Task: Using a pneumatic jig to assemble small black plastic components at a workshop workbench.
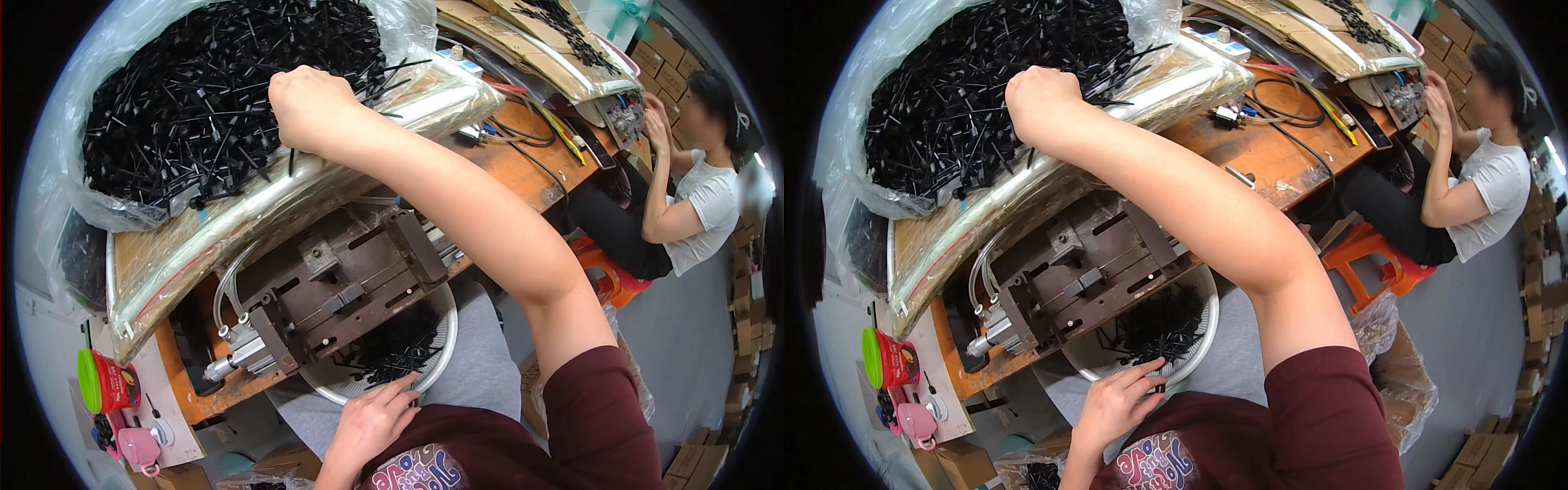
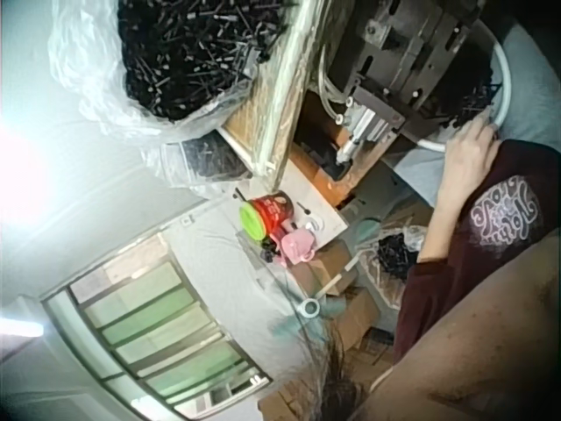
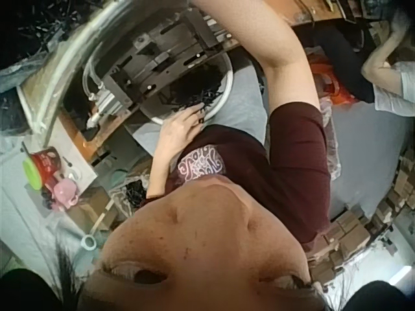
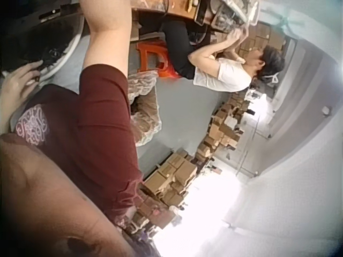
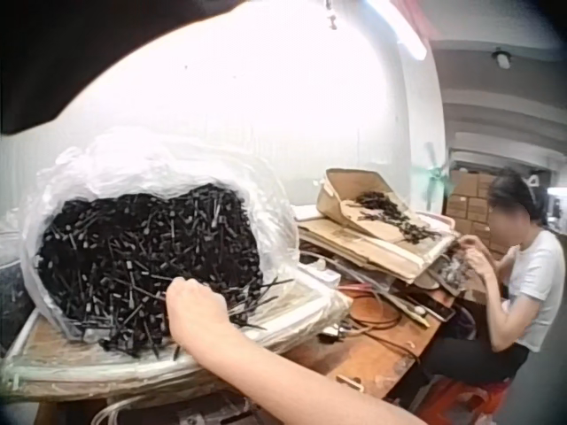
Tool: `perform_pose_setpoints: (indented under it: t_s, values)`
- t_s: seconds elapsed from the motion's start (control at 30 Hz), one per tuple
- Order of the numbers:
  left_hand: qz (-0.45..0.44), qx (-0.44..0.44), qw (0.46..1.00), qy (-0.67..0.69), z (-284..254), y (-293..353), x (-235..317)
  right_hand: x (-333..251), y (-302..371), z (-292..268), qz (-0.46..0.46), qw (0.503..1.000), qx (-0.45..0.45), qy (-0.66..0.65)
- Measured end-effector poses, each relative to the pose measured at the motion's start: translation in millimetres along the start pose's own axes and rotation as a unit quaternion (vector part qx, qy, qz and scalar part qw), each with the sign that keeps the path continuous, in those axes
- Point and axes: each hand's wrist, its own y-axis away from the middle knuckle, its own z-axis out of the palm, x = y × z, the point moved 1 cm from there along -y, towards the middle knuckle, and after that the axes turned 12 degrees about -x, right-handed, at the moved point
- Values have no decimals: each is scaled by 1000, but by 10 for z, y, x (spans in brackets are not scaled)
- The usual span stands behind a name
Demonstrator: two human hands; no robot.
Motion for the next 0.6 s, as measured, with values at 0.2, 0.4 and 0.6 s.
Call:
perform_pose_setpoints:
  t_s: [0.2, 0.4, 0.6]
  values:
    - [-21, 4, 1000, -11, 44, 63, -76, 29, 192, -156, 12, 998, -50, 23]
    - [-14, -13, 1000, -16, 67, -13, -66, 29, 174, -198, 25, 992, -68, 103]
    - [-25, -18, 999, -21, 9, 37, -70, 442, 213, -435, -50, 999, 17, 1]
